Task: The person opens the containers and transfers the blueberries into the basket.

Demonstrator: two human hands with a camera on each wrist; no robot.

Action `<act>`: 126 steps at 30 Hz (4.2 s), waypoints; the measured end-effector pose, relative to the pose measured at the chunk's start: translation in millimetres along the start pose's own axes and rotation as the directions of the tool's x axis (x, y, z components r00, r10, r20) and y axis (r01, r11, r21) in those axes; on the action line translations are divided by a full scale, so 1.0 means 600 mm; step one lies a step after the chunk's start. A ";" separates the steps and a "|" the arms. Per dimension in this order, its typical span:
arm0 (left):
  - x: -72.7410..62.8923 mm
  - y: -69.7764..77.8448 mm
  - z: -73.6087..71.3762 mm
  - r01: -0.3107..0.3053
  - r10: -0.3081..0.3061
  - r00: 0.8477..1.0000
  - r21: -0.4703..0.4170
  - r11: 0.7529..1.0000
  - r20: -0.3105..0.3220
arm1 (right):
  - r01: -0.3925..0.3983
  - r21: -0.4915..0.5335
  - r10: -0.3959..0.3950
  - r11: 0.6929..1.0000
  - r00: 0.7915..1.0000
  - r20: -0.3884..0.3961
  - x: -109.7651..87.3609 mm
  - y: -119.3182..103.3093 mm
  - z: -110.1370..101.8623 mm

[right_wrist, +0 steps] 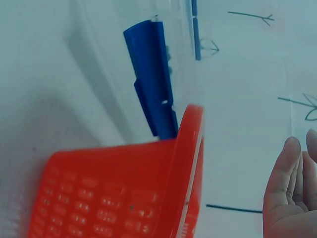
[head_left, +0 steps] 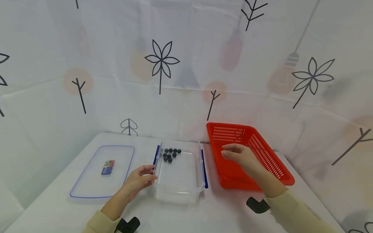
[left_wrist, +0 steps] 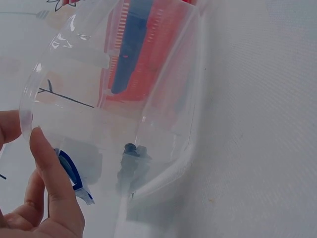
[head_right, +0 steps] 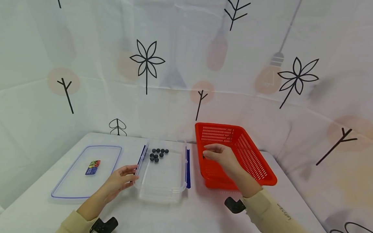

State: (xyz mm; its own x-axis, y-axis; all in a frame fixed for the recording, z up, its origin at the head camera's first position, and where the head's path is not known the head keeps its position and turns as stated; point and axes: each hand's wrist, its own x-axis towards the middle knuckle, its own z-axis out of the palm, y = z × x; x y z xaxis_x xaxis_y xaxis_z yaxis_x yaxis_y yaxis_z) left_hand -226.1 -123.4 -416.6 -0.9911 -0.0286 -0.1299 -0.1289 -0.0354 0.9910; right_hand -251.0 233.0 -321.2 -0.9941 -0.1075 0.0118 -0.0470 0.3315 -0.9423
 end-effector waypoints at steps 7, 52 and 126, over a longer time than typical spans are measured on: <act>0.000 -0.002 0.000 0.003 -0.003 1.000 -0.017 1.000 0.000 | 0.022 0.058 -0.024 0.998 1.000 0.021 0.006 -0.003 0.027; 0.001 -0.006 -0.004 -0.009 0.009 1.000 0.004 1.000 -0.004 | -0.054 0.242 0.037 0.969 0.996 0.075 0.110 -0.049 0.178; 0.013 -0.009 -0.007 -0.034 0.035 0.999 -0.032 0.999 0.032 | -0.167 -0.298 0.184 0.940 0.982 0.030 0.273 0.039 0.282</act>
State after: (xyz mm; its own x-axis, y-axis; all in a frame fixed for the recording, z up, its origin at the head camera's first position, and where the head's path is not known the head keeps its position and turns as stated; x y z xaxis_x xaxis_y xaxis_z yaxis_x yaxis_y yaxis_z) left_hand -232.7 -127.9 -422.8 -0.9955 0.0020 -0.0944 -0.0943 -0.0663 0.9933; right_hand -398.5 64.4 -397.8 -0.9824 -0.0730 -0.1718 0.0926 0.6089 -0.7878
